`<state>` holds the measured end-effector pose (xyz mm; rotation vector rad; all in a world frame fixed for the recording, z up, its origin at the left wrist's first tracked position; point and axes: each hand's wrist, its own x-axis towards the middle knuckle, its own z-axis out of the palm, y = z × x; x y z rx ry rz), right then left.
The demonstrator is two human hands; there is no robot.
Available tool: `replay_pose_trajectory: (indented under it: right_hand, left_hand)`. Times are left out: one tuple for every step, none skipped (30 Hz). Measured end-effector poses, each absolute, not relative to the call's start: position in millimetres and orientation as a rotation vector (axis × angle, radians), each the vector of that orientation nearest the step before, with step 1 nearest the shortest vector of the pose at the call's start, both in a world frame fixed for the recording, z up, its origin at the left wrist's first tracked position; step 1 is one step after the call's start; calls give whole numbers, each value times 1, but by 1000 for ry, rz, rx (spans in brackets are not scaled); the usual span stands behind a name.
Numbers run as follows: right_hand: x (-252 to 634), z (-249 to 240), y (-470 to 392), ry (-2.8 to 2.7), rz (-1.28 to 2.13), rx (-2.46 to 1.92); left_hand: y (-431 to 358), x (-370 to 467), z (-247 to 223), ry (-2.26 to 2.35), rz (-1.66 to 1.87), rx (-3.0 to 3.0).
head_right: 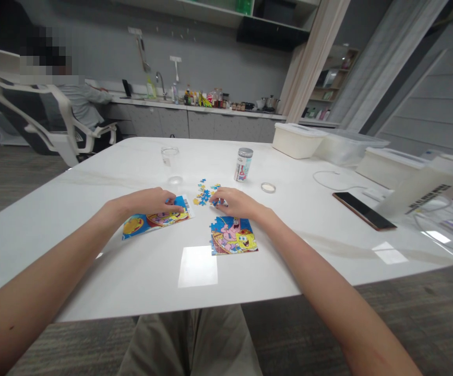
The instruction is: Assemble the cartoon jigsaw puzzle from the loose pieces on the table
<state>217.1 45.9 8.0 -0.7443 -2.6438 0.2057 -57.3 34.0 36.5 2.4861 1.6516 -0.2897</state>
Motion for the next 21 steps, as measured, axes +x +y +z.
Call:
replay_pose_trajectory:
  right_hand:
    - [217, 8, 46, -2640, 222, -750]
    - [217, 8, 46, -2630, 239, -758]
    - [217, 7, 47, -2618, 255, -768]
    - [217, 6, 47, -2603, 271, -781]
    - [217, 5, 47, -2589, 280, -788]
    - [217, 4, 48, -2579, 282, -791]
    - [217, 3, 48, -2579, 279, -792]
    - [216, 3, 49, -2586, 279, -793]
    - [216, 2, 49, -2586, 292, -803]
    - [216, 2, 49, -2580, 297, -815]
    - [217, 2, 49, -2577, 284, -821]
    - [217, 3, 49, -2574, 274, -826]
    - [218, 3, 49, -2565, 258, -840]
    - [219, 4, 50, -2552, 245, -870]
    - [220, 5, 50, -2532, 240, -910]
    - [221, 5, 50, -2506, 243, -962]
    - [222, 6, 50, -2474, 253, -1020]
    - [223, 6, 51, -2438, 269, -1081]
    - [224, 6, 52, -2403, 287, -1142]
    - [225, 6, 52, -2374, 301, -1203]
    - [226, 5, 53, -2356, 305, -1263]
  left_hand:
    - [33, -57, 37, 1649, -293, 2489]
    - [33, -57, 37, 1641, -293, 2496]
    - [33, -57, 37, 1629, -289, 2504]
    - [32, -57, 37, 1626, -285, 2505]
    - [32, -58, 36, 1628, -280, 2507]
    - [32, -58, 35, 1631, -274, 2509]
    - [32, -59, 35, 1634, -262, 2508]
    - [32, -59, 35, 1624, -256, 2508]
    - [31, -59, 35, 1627, -252, 2502]
    - [31, -59, 35, 1625, -248, 2505]
    - [30, -59, 36, 1625, -250, 2515]
    - [29, -59, 36, 1620, -253, 2524]
    - [29, -59, 37, 1616, -253, 2526]
    - [28, -59, 37, 1616, -250, 2525]
    - [28, -60, 37, 1615, -243, 2523]
    - [28, -60, 36, 1615, -232, 2521]
    - [29, -61, 35, 1613, -221, 2522]
    - [29, -62, 35, 1609, -211, 2523]
    - [29, -62, 34, 1606, -200, 2524]
    - [30, -63, 33, 1603, -192, 2523]
    - [30, -63, 32, 1602, -188, 2520]
